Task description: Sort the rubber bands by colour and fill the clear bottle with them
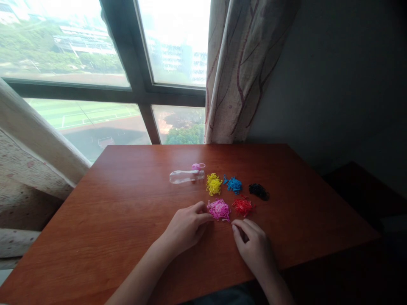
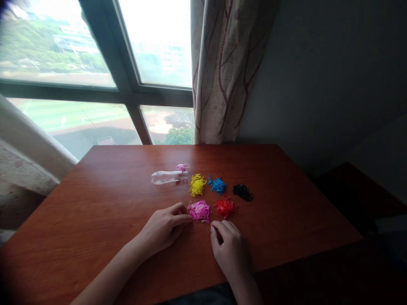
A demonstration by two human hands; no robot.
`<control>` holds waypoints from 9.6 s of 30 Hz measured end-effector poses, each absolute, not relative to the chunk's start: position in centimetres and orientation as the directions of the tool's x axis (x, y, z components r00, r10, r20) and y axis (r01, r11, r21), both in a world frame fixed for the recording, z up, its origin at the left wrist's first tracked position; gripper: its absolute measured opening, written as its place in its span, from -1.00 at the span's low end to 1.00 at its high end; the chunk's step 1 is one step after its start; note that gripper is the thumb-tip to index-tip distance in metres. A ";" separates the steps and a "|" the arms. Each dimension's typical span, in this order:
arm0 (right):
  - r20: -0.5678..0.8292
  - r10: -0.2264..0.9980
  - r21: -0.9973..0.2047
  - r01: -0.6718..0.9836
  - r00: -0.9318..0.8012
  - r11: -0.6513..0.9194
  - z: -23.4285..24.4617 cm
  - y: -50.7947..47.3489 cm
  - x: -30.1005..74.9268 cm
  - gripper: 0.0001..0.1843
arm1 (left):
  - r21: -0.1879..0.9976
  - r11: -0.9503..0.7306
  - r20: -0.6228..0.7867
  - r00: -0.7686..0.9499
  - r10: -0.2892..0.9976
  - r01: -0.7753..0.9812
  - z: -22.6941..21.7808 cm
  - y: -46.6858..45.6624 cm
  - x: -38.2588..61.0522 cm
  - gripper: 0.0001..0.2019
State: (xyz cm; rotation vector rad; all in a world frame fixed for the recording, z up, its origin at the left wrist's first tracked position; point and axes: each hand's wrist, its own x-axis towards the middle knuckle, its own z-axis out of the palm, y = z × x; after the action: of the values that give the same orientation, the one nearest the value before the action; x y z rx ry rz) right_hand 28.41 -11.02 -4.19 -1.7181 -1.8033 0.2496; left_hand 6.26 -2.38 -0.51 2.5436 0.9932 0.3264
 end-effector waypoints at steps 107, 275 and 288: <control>0.082 0.974 -0.225 0.949 -0.210 0.223 -0.5 6.1 30.7 -0.83 | 0.470 -0.459 0.040 0.501 0.865 0.754 -0.7 -1.5 4.8 -0.82; 0.300 0.947 -0.123 0.989 0.116 -0.082 -2.0 -5.3 20.6 -0.49 | 0.839 -0.266 0.121 0.313 0.942 0.475 0.5 -2.1 1.8 -0.71; 0.314 0.944 -0.089 0.993 0.105 -0.081 -2.5 -4.3 20.2 -0.77 | 0.800 -0.317 0.136 0.361 0.923 0.509 0.6 -2.3 1.8 -0.79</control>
State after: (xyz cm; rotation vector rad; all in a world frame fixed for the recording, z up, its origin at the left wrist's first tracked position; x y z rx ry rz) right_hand 20.16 -4.31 -2.52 -2.1083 -1.9160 -0.2521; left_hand 1.83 -2.27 0.60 1.9581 1.2389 0.7947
